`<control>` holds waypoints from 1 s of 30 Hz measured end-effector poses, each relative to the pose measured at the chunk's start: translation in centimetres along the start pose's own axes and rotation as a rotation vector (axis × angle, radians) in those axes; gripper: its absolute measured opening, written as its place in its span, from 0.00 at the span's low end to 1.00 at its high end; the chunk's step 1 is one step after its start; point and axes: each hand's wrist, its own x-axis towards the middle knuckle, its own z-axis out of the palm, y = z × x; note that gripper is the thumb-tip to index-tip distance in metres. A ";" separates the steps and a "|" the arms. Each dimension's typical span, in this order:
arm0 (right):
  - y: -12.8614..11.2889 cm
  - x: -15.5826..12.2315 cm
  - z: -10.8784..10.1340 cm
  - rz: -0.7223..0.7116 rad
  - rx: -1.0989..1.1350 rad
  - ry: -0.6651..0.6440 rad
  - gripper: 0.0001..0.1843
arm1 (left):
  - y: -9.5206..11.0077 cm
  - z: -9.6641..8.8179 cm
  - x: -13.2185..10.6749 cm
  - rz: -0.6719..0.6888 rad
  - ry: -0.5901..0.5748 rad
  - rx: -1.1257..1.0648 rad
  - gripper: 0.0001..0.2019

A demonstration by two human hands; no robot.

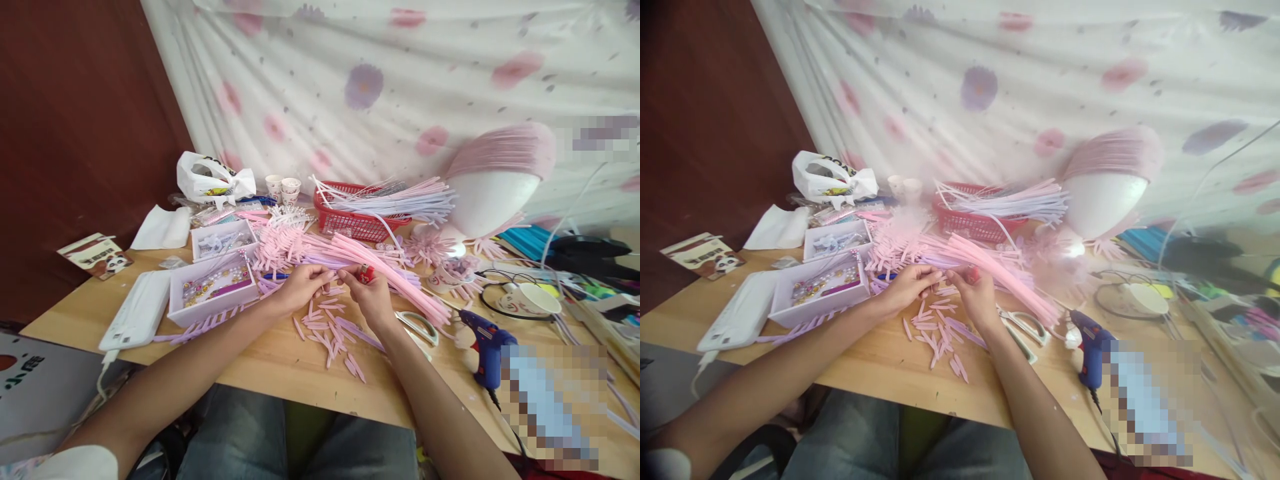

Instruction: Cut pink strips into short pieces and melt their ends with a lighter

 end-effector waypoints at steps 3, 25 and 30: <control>0.1 0.0 0.0 0.004 0.030 0.081 0.20 | 0.3 0.0 -0.2 -0.013 0.060 -0.068 0.18; 0.0 -0.5 0.8 0.174 0.141 0.016 0.27 | 0.2 0.1 0.0 0.056 0.325 -0.305 0.20; 0.3 -0.6 1.0 0.162 0.183 0.004 0.24 | 0.4 0.3 -0.1 0.053 0.319 -0.294 0.19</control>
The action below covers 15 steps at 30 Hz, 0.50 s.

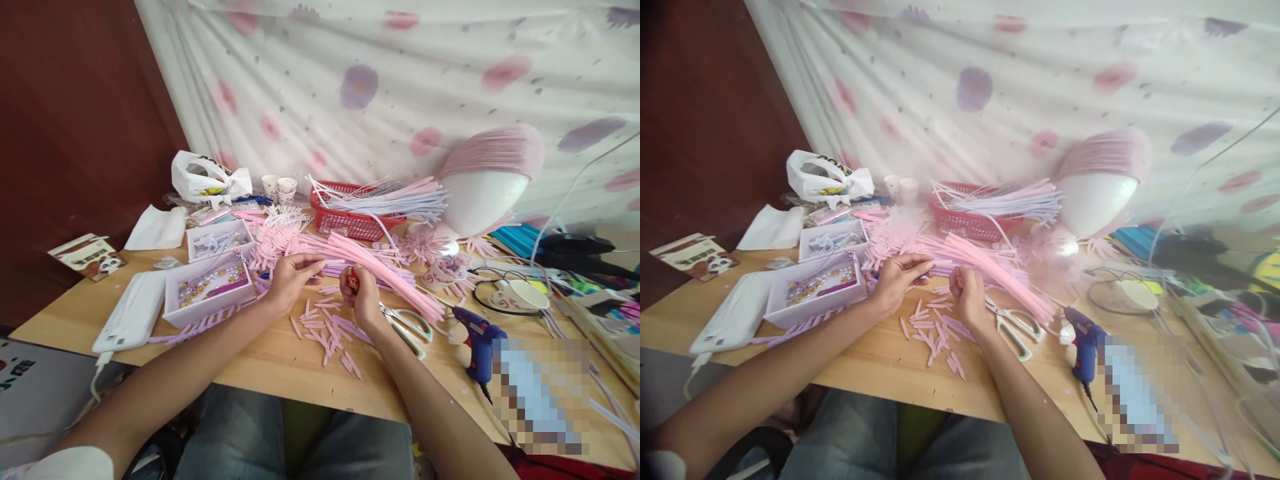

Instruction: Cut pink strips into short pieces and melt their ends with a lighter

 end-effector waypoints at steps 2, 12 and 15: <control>0.0 0.0 0.0 0.027 0.043 0.017 0.21 | 0.1 0.1 -0.1 -0.007 -0.001 0.000 0.20; -0.7 -0.3 0.5 0.066 0.098 0.061 0.15 | 0.3 0.1 -0.2 0.001 -0.026 0.000 0.19; -0.8 -0.4 0.6 0.065 0.096 0.049 0.14 | 0.3 0.1 -0.2 0.007 -0.029 0.008 0.19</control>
